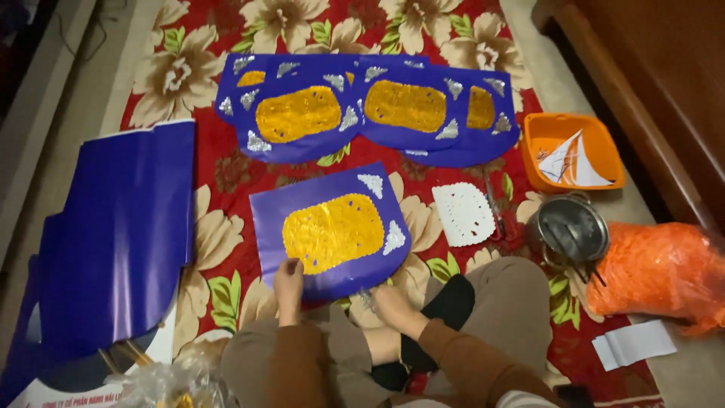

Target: Decorating blue paper sheets containing yellow material with white paper cutouts at the corners.

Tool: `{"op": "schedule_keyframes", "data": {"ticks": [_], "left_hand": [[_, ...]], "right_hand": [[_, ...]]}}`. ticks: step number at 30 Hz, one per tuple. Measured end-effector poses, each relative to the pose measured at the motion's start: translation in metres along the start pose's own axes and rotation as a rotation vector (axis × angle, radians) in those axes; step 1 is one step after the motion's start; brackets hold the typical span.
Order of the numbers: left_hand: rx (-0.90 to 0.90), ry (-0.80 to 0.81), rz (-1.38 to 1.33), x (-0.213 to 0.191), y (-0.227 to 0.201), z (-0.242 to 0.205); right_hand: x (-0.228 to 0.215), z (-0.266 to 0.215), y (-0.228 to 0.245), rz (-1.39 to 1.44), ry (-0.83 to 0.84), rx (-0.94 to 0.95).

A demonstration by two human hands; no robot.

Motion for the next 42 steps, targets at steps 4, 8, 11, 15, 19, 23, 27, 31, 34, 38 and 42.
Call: {"op": "schedule_keyframes", "data": {"ticks": [4,8,11,15,19,23,27,31,34,38,42], "left_hand": [[-0.029,0.018,0.021,0.006,0.006,0.006],[-0.044,0.051,0.033,0.007,0.009,0.008],[-0.07,0.061,0.087,0.009,0.021,0.014],[-0.18,-0.034,0.277,0.002,0.043,0.02],[-0.25,-0.161,0.332,-0.001,0.057,0.024],[-0.173,-0.353,0.066,-0.001,0.043,0.015],[-0.304,-0.448,-0.389,0.007,0.014,-0.006],[-0.469,-0.33,-0.723,0.048,0.033,-0.029],[-0.465,-0.082,-1.011,0.067,0.033,-0.051],[-0.508,-0.019,-1.176,0.073,0.029,-0.073],[-0.769,-0.041,-1.246,0.079,0.043,-0.074]], "right_hand": [[-0.007,0.009,-0.005,0.105,0.202,0.177],[-0.017,0.007,-0.003,0.169,0.248,0.252],[-0.03,0.007,-0.001,0.241,0.258,0.261],[-0.027,0.006,-0.011,0.334,0.271,0.316],[-0.048,0.003,-0.006,0.38,0.272,0.311],[-0.078,-0.003,0.003,0.452,0.304,0.336],[-0.074,0.0,-0.011,0.339,0.274,0.295],[-0.066,0.005,-0.018,0.287,0.198,0.273],[-0.062,0.004,-0.026,0.288,0.064,0.285],[-0.074,0.007,-0.029,0.297,-0.021,0.287],[-0.086,0.005,-0.029,0.428,-0.11,0.269]]}}
Point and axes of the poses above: each hand's wrist, its own z-axis towards the middle knuckle, its own x-axis out of the palm, y = z × x, the point moved 3 cm from there along z, towards the middle knuckle, and after that the axes turned 5 degrees about x, right-handed, at the moved point
